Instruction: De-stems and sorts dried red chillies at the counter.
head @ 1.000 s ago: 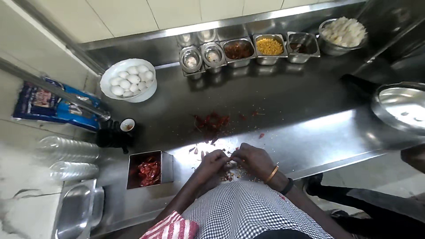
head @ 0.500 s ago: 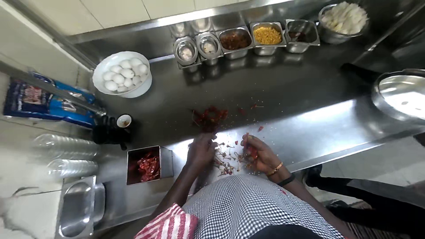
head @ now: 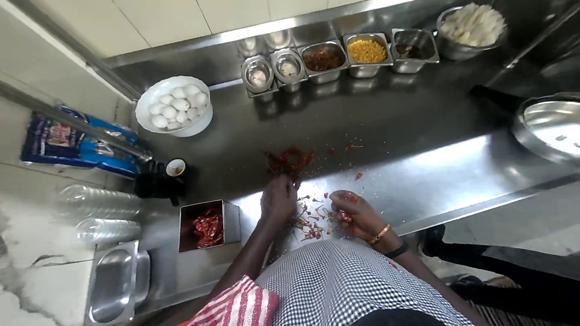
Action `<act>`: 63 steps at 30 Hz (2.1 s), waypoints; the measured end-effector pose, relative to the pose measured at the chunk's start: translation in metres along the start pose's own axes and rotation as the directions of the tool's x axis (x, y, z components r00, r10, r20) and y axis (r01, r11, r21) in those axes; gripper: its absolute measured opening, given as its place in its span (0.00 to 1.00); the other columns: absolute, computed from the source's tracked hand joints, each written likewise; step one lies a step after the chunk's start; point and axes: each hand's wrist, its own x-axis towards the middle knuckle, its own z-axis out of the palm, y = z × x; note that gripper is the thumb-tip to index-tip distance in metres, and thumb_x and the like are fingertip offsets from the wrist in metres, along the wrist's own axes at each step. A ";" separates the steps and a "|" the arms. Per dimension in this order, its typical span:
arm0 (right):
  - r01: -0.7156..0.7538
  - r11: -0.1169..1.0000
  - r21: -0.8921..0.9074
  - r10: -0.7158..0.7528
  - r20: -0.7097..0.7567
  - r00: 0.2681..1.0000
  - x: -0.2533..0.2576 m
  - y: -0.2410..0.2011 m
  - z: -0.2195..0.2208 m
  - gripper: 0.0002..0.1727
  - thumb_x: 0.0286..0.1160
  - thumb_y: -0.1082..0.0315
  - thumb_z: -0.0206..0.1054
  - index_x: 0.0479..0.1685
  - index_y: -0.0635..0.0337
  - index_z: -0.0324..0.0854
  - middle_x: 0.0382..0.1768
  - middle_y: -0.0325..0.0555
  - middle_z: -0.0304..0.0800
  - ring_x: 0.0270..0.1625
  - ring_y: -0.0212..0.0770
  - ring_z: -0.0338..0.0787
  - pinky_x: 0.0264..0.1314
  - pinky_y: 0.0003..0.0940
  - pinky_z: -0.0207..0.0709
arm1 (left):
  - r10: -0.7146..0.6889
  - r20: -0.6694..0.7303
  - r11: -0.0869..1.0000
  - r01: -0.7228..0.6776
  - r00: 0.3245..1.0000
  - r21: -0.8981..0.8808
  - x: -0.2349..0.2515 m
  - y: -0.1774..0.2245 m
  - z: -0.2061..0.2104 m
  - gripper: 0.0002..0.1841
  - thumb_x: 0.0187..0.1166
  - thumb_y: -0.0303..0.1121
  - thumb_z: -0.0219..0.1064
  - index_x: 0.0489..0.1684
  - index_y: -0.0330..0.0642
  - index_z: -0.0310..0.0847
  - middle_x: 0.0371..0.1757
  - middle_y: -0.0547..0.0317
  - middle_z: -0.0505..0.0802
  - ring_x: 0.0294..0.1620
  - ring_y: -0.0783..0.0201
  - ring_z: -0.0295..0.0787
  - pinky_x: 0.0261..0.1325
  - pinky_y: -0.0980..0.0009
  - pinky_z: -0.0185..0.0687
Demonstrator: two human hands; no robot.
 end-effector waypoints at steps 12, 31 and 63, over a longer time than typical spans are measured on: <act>0.050 0.903 -0.426 -0.078 -0.049 0.996 0.008 0.005 0.011 0.12 0.82 0.61 0.69 0.58 0.54 0.87 0.31 0.41 0.87 0.24 0.33 0.80 0.24 0.28 0.75 | -0.044 0.184 0.936 -0.024 0.982 0.352 0.025 0.032 0.007 0.21 0.85 0.47 0.59 0.60 0.40 0.85 0.57 0.40 0.91 0.61 0.39 0.88 0.63 0.39 0.80; 0.316 -0.188 -0.930 -0.167 0.347 0.923 -0.016 -0.036 0.025 0.10 0.81 0.67 0.62 0.50 0.57 0.89 0.53 0.53 0.90 0.52 0.55 0.91 0.47 0.55 0.84 | 0.536 0.344 0.822 -0.569 0.771 -0.004 -0.033 0.020 0.008 0.21 0.90 0.46 0.53 0.55 0.40 0.87 0.50 0.45 0.94 0.52 0.43 0.94 0.53 0.39 0.87; 0.099 0.876 0.473 -0.065 -0.087 0.994 0.028 -0.006 0.024 0.15 0.93 0.57 0.48 0.45 0.53 0.76 0.37 0.42 0.86 0.40 0.37 0.89 0.44 0.33 0.85 | 0.606 0.128 0.795 -0.600 0.785 -0.085 -0.041 0.039 0.006 0.19 0.79 0.55 0.68 0.38 0.49 0.89 0.34 0.62 0.90 0.33 0.63 0.88 0.38 0.57 0.87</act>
